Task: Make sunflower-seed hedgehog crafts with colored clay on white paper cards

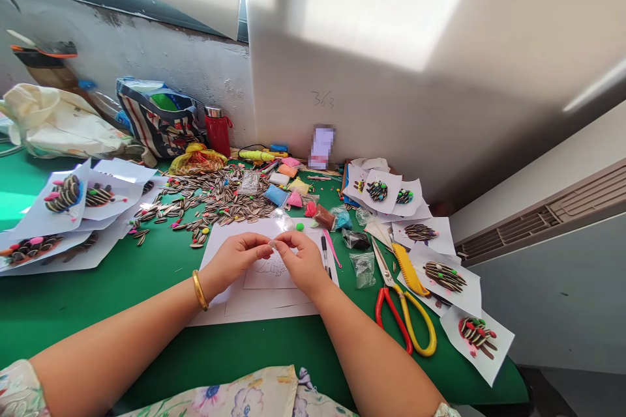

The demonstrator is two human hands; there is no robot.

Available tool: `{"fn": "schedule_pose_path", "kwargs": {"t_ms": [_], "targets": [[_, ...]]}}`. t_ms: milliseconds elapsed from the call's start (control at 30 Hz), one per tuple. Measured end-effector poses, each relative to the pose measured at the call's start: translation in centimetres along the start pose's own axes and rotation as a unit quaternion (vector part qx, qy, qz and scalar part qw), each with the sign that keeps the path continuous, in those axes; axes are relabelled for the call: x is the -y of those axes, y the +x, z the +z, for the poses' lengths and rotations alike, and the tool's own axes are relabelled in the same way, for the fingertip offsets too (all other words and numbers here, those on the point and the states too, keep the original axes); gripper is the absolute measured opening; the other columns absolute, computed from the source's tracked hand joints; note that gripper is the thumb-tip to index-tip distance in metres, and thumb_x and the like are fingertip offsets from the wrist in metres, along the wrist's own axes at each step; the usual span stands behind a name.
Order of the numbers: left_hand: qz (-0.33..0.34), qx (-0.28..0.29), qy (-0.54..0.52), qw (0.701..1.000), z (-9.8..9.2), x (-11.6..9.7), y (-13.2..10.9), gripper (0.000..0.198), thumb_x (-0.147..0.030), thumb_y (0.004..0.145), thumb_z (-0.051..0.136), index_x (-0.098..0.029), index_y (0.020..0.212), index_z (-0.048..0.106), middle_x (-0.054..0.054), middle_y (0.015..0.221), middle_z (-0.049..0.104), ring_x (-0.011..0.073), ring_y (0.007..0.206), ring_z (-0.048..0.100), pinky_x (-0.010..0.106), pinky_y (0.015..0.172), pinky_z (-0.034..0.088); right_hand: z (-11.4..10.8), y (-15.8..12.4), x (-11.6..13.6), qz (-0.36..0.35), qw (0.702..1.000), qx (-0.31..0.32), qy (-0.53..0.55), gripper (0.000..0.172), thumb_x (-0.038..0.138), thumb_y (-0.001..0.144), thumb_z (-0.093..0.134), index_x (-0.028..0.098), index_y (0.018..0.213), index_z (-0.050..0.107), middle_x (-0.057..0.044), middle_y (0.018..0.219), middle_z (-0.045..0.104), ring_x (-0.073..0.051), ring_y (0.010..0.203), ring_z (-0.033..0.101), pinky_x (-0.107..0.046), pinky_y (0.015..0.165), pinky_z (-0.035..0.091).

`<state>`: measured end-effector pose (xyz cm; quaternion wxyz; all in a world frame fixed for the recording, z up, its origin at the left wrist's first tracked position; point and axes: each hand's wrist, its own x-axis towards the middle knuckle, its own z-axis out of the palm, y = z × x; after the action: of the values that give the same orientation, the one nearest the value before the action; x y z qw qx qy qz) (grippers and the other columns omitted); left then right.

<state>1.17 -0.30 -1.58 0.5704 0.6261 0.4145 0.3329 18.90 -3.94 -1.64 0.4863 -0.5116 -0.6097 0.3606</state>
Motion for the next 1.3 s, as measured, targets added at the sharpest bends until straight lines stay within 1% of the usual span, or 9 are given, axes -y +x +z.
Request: {"fn": "schedule_pose_path", "kwargs": {"t_ms": [133, 333, 467, 600, 700, 833, 967, 1167, 1300], "targets": [[-0.001, -0.001, -0.027, 1.0, 0.1, -0.1, -0.1, 0.04, -0.048, 0.081, 0.067, -0.018, 0.107, 0.07, 0.007, 0.091, 0.073, 0.0203, 0.083, 0.067, 0.032, 0.075, 0.053, 0.0, 0.1, 0.0, 0.012, 1.0, -0.012, 0.009, 0.02, 0.039, 0.088, 0.061, 0.02, 0.087, 0.068, -0.004, 0.086, 0.068, -0.018, 0.082, 0.061, -0.032, 0.077, 0.049], [0.025, -0.012, 0.02, 0.999, 0.1, -0.6, -0.2, 0.03, -0.047, 0.081, 0.066, -0.017, 0.083, 0.067, 0.005, 0.078, 0.068, 0.0188, 0.076, 0.063, 0.03, 0.07, 0.051, 0.1, 0.2, -0.4, 0.024, 0.999, -0.002, 0.024, 0.019, 0.038, 0.085, 0.063, 0.021, 0.091, 0.069, -0.004, 0.089, 0.07, -0.019, 0.082, 0.062, -0.032, 0.077, 0.051], [0.035, -0.016, 0.031, 0.999, 0.1, -0.6, -0.1, 0.032, -0.048, 0.082, 0.065, -0.017, 0.084, 0.069, 0.005, 0.078, 0.069, 0.0191, 0.075, 0.063, 0.031, 0.07, 0.051, 0.1, 0.3, -0.6, 0.032, 0.999, -0.011, 0.02, 0.019, 0.039, 0.084, 0.064, 0.021, 0.09, 0.07, -0.004, 0.089, 0.07, -0.019, 0.082, 0.062, -0.032, 0.077, 0.051], [0.028, -0.012, 0.018, 0.999, 0.0, -0.3, 0.0, 0.037, -0.05, 0.079, 0.069, -0.018, 0.097, 0.072, 0.008, 0.095, 0.073, 0.023, 0.088, 0.066, 0.034, 0.078, 0.052, 0.2, 0.2, -0.5, 0.029, 0.999, -0.005, 0.028, 0.019, 0.039, 0.084, 0.065, 0.021, 0.088, 0.069, -0.003, 0.087, 0.07, -0.018, 0.08, 0.062, -0.032, 0.076, 0.051], [0.028, -0.01, 0.036, 0.999, -0.1, -0.2, 0.0, 0.035, -0.05, 0.078, 0.069, -0.018, 0.09, 0.074, 0.009, 0.095, 0.073, 0.0237, 0.089, 0.064, 0.035, 0.081, 0.051, 0.2, 0.0, -0.3, 0.021, 0.999, 0.006, 0.033, 0.017, 0.038, 0.086, 0.064, 0.021, 0.089, 0.069, -0.003, 0.087, 0.069, -0.018, 0.08, 0.062, -0.031, 0.076, 0.051], [0.013, -0.005, -0.001, 1.0, -0.2, -0.6, -0.1, 0.035, -0.051, 0.079, 0.067, -0.017, 0.083, 0.072, 0.005, 0.082, 0.068, 0.0189, 0.078, 0.06, 0.031, 0.073, 0.048, -0.2, -0.1, 0.1, -0.027, 1.0, 0.012, -0.003, 0.019, 0.036, 0.087, 0.064, 0.023, 0.1, 0.069, -0.003, 0.09, 0.067, -0.018, 0.084, 0.061, -0.034, 0.081, 0.05], [-0.02, 0.036, -0.055, 0.998, -0.1, -0.9, -0.3, 0.037, -0.054, 0.078, 0.067, -0.017, 0.075, 0.066, 0.002, 0.071, 0.06, 0.0149, 0.067, 0.053, 0.028, 0.063, 0.044, -0.6, -0.1, 0.4, -0.104, 0.992, 0.052, -0.049, 0.034, 0.033, 0.083, 0.071, 0.029, 0.117, 0.066, -0.001, 0.09, 0.062, -0.018, 0.088, 0.058, -0.036, 0.087, 0.048], [-0.049, 0.065, -0.092, 0.992, 0.0, -0.6, -0.3, 0.035, -0.051, 0.075, 0.07, -0.015, 0.074, 0.065, 0.001, 0.068, 0.057, 0.0137, 0.065, 0.051, 0.027, 0.062, 0.044, -0.5, -0.1, 0.5, -0.118, 0.986, 0.078, -0.088, 0.025, 0.028, 0.087, 0.068, 0.03, 0.111, 0.071, -0.003, 0.09, 0.062, -0.02, 0.089, 0.057, -0.036, 0.083, 0.047], [-0.06, 0.07, -0.125, 0.988, 0.1, -0.6, -0.3, 0.033, -0.048, 0.076, 0.072, -0.015, 0.081, 0.071, 0.004, 0.077, 0.065, 0.0138, 0.068, 0.055, 0.027, 0.064, 0.045, -0.5, 0.0, 0.4, -0.127, 0.986, 0.065, -0.089, 0.024, 0.026, 0.086, 0.068, 0.03, 0.11, 0.071, -0.003, 0.087, 0.063, -0.02, 0.088, 0.057, -0.036, 0.082, 0.047]]}}
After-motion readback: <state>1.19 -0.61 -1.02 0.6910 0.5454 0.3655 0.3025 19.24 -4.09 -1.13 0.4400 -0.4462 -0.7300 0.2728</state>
